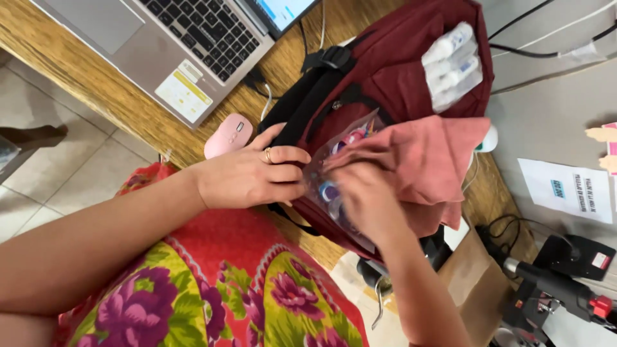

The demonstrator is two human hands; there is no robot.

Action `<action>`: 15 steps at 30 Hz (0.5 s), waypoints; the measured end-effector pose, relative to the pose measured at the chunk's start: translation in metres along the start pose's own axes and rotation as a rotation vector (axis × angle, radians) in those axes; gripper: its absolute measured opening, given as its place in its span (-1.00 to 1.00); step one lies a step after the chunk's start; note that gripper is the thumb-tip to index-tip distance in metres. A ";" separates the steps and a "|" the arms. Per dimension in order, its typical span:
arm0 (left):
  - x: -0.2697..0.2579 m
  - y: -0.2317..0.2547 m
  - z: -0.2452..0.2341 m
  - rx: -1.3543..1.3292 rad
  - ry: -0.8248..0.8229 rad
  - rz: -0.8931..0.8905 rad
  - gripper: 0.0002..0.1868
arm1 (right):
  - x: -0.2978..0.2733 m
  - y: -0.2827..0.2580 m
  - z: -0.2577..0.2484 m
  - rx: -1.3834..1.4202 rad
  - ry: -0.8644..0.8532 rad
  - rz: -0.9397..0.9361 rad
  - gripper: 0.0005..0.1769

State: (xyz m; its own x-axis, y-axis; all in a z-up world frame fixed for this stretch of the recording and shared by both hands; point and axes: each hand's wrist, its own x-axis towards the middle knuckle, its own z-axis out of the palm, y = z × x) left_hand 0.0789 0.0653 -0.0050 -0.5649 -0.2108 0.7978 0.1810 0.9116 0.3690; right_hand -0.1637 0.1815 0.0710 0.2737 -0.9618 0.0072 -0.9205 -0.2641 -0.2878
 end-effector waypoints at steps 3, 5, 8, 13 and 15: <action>0.002 -0.004 -0.003 -0.036 0.012 0.001 -0.68 | -0.042 0.081 0.006 -0.374 0.217 -0.025 -0.65; 0.001 -0.004 -0.001 -0.029 0.010 0.008 -0.68 | -0.021 0.048 -0.019 -0.527 0.328 0.029 -0.61; 0.002 -0.008 0.000 -0.009 0.023 0.032 -0.68 | -0.008 -0.011 -0.025 -0.439 0.363 0.055 -0.62; 0.005 -0.009 0.000 -0.023 0.038 0.057 -0.70 | -0.003 -0.044 -0.010 0.215 0.095 0.156 -0.72; 0.003 -0.009 0.001 -0.012 0.063 0.071 -0.70 | 0.002 -0.045 -0.016 0.272 0.058 0.194 -0.66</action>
State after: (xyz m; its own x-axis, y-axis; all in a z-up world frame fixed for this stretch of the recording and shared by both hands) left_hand 0.0748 0.0565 -0.0065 -0.4990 -0.1678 0.8502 0.2291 0.9207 0.3161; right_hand -0.1263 0.1901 0.0988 0.0776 -0.9968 -0.0201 -0.8439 -0.0549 -0.5337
